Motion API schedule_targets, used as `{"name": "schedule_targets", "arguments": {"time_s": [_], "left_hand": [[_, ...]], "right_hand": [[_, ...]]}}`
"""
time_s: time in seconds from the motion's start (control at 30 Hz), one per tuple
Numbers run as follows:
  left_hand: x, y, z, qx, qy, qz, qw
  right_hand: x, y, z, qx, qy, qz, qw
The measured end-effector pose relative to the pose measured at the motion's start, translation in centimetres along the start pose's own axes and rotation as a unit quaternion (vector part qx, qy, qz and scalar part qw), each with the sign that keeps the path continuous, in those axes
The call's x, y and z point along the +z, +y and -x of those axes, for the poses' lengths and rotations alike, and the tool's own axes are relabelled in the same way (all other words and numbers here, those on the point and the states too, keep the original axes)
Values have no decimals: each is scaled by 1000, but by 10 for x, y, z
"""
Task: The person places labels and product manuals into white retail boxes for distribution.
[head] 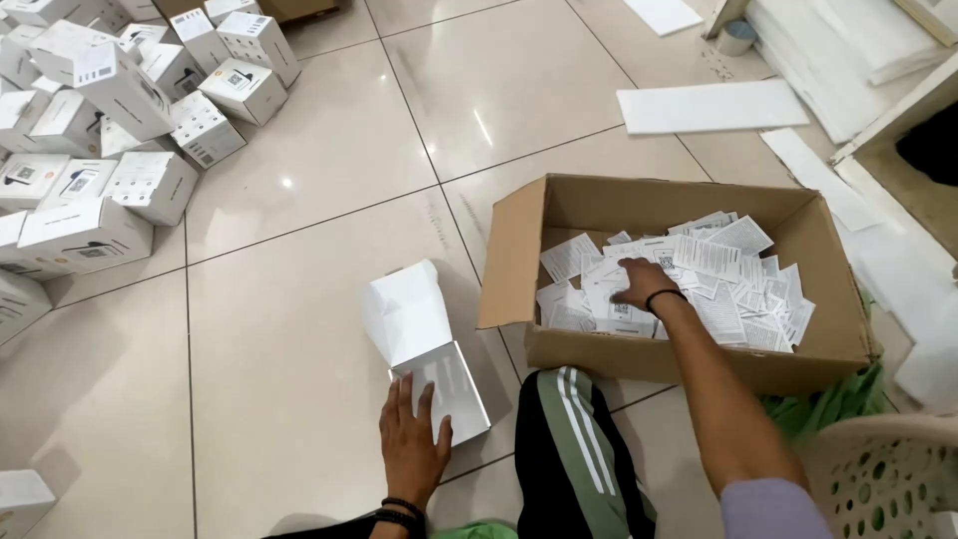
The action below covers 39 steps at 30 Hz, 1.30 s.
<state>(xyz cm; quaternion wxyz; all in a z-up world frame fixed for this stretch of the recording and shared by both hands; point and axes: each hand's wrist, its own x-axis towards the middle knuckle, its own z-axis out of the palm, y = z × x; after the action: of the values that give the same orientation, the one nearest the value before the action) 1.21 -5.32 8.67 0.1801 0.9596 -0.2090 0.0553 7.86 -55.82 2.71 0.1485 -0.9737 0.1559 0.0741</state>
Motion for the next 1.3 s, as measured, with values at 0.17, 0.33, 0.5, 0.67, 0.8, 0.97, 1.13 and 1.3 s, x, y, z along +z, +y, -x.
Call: {"name": "schedule_targets", "arguments": {"time_s": [0.17,0.33,0.5,0.67,0.8,0.97,1.13,1.3], "left_hand": [[-11,31,-16,33,7,84,996],[-20,58,-29,64,18,150,986],[-34,88,-42,23,14,302,953],[-44,115,-56,-40,-67,567,820],[-21,104,-52,-109,-121,654,739],[-60,76,-46,-199,-78,648,731],[-47,33,-26,-137,-88,604,780],[-19,-15,-1,-269,98,347,893]], "right_hand": [[-8,-29,5,71,-114,128,983],[-53,-44,31,-1,126,35,991],[-124,-88,94,-12,136,-432,892],[-138,-134,144,-143,-17,-444,884],[-143,-164,152,-30,47,-380,923],[-136,-180,143,-136,20,-461,877],[-74,-257,129,-255,-86,-272,924],[10,-305,92,-268,-103,-278,917]]}}
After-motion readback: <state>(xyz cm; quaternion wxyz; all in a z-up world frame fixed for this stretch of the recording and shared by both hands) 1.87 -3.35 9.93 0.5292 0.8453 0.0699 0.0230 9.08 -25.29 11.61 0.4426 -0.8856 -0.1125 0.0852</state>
